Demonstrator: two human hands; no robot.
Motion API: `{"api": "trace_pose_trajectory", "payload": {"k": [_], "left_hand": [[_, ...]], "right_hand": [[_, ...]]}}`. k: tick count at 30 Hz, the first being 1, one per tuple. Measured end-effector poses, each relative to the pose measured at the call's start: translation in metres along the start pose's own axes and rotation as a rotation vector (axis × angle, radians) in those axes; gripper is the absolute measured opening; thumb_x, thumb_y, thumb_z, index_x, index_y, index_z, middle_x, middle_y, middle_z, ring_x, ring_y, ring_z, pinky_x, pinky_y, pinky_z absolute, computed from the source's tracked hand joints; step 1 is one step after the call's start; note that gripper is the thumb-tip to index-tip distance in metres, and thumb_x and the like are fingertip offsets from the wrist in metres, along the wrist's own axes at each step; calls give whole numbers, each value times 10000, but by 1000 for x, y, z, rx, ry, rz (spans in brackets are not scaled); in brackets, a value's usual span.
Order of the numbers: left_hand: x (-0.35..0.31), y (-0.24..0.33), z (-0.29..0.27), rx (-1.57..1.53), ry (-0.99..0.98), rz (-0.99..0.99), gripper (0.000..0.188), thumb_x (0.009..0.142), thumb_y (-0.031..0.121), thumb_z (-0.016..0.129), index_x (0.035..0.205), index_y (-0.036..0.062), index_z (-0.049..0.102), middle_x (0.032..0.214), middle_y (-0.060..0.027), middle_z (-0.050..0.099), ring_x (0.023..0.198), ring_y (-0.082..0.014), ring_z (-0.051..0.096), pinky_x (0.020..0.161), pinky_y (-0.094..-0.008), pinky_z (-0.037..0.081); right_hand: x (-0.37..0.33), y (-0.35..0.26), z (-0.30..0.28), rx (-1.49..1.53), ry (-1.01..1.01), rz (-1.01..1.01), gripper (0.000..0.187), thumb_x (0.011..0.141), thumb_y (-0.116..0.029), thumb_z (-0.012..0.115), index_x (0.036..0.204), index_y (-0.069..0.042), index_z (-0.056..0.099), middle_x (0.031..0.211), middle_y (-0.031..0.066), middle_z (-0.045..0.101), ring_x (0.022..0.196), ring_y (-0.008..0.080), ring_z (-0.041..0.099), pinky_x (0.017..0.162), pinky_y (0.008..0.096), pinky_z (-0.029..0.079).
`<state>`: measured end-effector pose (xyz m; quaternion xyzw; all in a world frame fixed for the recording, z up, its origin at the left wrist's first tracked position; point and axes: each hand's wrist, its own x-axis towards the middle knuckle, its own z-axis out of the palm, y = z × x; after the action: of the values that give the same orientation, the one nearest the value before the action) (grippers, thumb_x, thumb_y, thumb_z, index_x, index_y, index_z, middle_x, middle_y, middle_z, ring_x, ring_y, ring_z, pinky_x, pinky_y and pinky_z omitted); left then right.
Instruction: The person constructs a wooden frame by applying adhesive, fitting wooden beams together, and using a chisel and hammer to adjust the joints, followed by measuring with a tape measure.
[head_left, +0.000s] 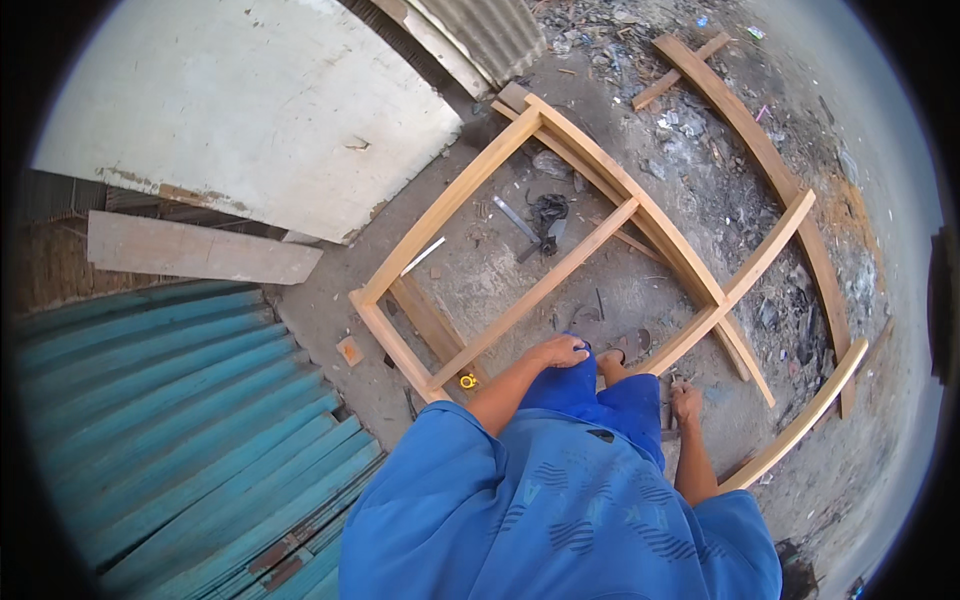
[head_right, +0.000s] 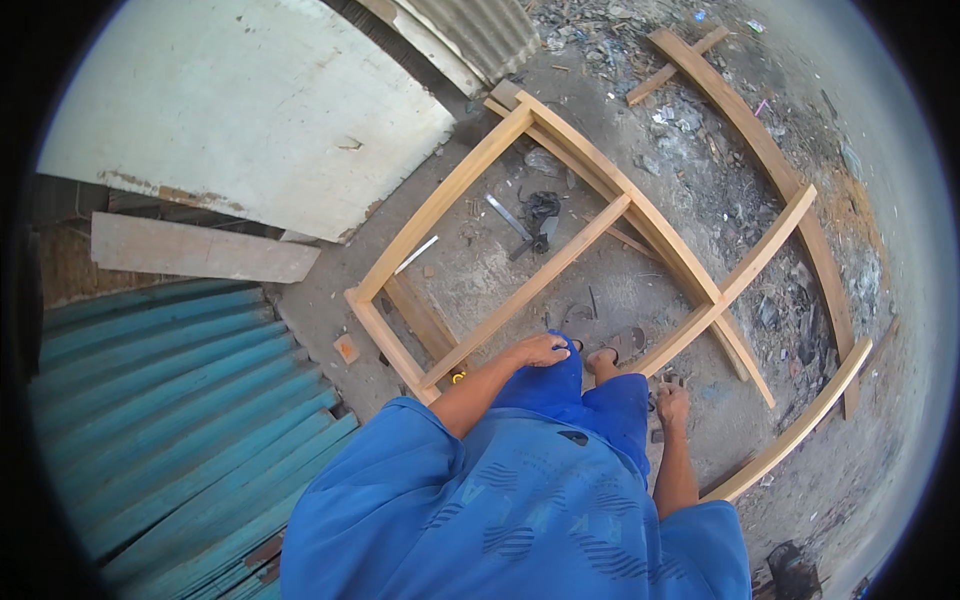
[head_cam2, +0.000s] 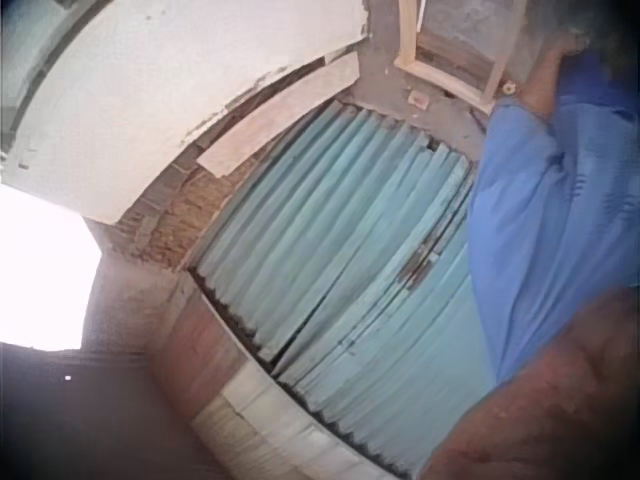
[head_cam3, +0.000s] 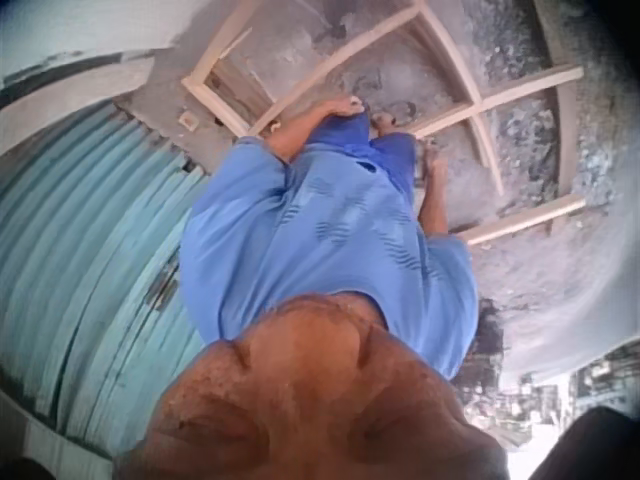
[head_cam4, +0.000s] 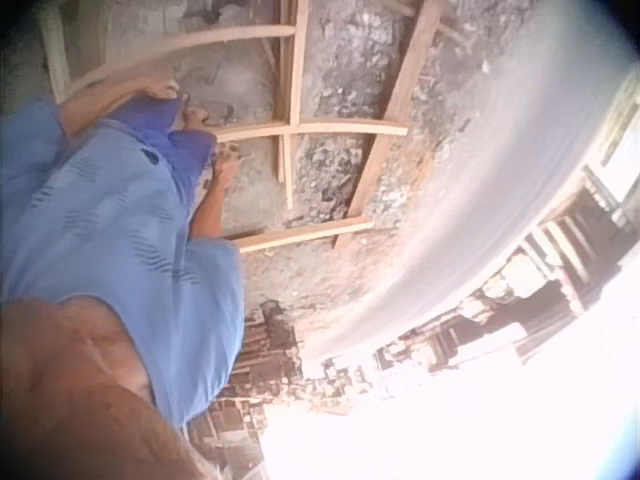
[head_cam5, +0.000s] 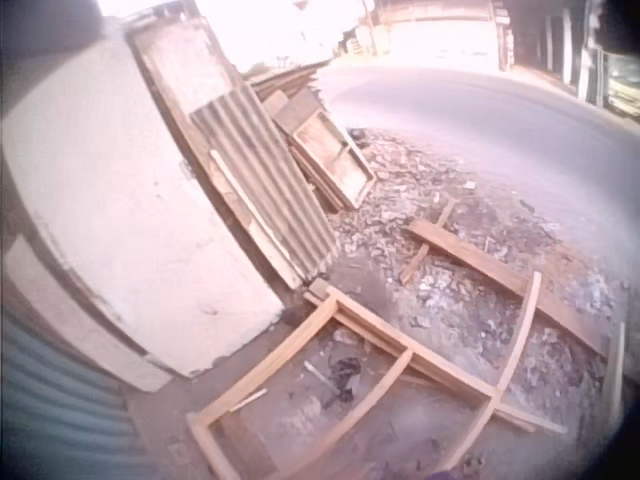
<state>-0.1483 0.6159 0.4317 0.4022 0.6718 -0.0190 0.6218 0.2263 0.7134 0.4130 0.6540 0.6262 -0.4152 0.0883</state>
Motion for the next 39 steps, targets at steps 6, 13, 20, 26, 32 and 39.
{"api": "trace_pose_trajectory", "payload": {"k": [6,13,20,26,32,39], "left_hand": [[-47,-81,29,-491,495,-209,532,950,409,531,1337,58,632,1358,-248,617,1285,-407,577,1096,-458,443],[-106,-125,135,-649,655,-446,509,912,386,494,1202,14,685,1330,-286,612,1259,-461,572,1061,-502,461],[-87,-82,325,-1020,716,-626,519,908,435,569,1107,-24,707,1203,-302,670,1175,-437,639,1001,-484,497],[-41,22,366,-1387,824,-508,500,899,420,599,1089,-29,708,1167,-296,686,1162,-398,660,965,-455,514],[-52,48,376,-1493,969,-569,486,900,406,607,1088,-32,706,1150,-290,693,1143,-395,667,952,-449,518],[-55,49,409,-1634,1063,-606,471,901,389,616,1086,-35,703,1129,-282,702,1120,-391,675,937,-442,522]], "right_hand": [[57,18,-38,-67,-152,-40,191,868,-54,541,935,56,683,724,153,690,591,225,667,512,336,521],[139,-112,-61,-219,-584,-334,183,811,3,572,940,51,692,791,143,706,637,215,675,554,319,541],[143,-218,-21,-180,-670,-535,179,920,-66,465,883,23,615,779,113,675,633,195,651,557,303,530],[242,-206,-45,-899,-626,-1305,187,870,-137,578,755,-30,679,728,152,692,665,300,687,596,388,551],[338,-192,-40,-1218,-455,-1249,187,797,-201,671,737,-31,720,770,205,700,785,389,709,674,461,576],[303,-277,51,-1150,-772,-1688,125,759,-171,648,703,-101,736,754,145,708,754,328,718,652,445,567]]}}
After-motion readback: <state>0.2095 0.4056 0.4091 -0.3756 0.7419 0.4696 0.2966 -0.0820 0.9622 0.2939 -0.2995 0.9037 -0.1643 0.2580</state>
